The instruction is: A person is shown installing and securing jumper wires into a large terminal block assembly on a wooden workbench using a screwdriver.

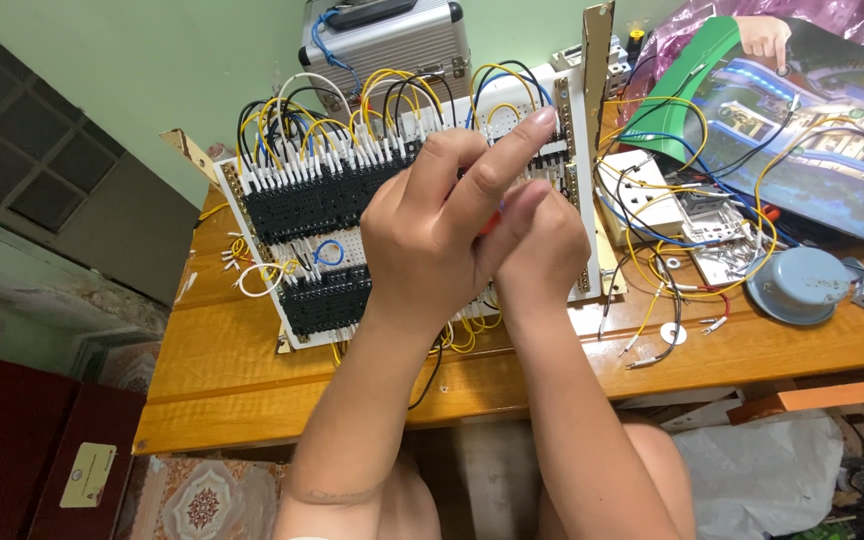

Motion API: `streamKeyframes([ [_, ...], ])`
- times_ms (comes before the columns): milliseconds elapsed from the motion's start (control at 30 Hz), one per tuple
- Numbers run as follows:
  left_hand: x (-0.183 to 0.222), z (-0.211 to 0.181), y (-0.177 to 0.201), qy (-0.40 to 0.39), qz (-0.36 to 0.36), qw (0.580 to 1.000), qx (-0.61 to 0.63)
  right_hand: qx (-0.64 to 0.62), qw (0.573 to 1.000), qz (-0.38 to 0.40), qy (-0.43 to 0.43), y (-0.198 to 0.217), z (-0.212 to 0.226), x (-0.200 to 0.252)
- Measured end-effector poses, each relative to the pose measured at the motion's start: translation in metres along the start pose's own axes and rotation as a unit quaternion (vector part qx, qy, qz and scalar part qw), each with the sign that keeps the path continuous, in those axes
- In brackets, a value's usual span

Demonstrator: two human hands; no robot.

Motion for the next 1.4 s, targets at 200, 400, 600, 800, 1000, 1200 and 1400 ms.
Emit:
streamKeyframes([
  [200, 0.0, 0.006, 0.004, -0.014, -0.008, 0.997, 0.079, 0.044, 0.999, 0.025, -0.016, -0.001, -0.006, -0.004],
  [400, 0.001, 0.009, 0.001, 0.005, 0.036, 0.993, 0.113, 0.009, 1.0, 0.005, -0.013, -0.001, -0.008, 0.0],
  [600, 0.004, 0.01, 0.01, -0.039, -0.056, 0.997, -0.037, 0.03, 0.998, -0.036, 0.043, -0.001, 0.001, 0.002],
  [800, -0.005, 0.007, 0.009, 0.002, 0.03, 0.999, 0.021, 0.025, 0.998, -0.043, 0.038, -0.003, -0.009, 0.002],
  [1000, -0.001, 0.01, 0.003, 0.001, 0.019, 0.999, 0.031, -0.004, 0.998, -0.049, 0.037, 0.001, -0.006, 0.004],
  [1200, -0.001, 0.011, 0.009, -0.009, -0.041, 0.999, -0.008, 0.002, 0.996, -0.071, 0.052, 0.0, -0.005, 0.007],
  [1400, 0.002, 0.013, 0.003, 0.003, -0.044, 0.999, -0.004, 0.009, 0.988, -0.112, 0.103, -0.006, -0.003, 0.008],
])
Point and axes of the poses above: each hand's wrist, its own x-axis away from the middle knuckle, its own y-axis out of the back of the hand, z = x × y, the point moved 7 cm from there along -x, towards the middle knuckle
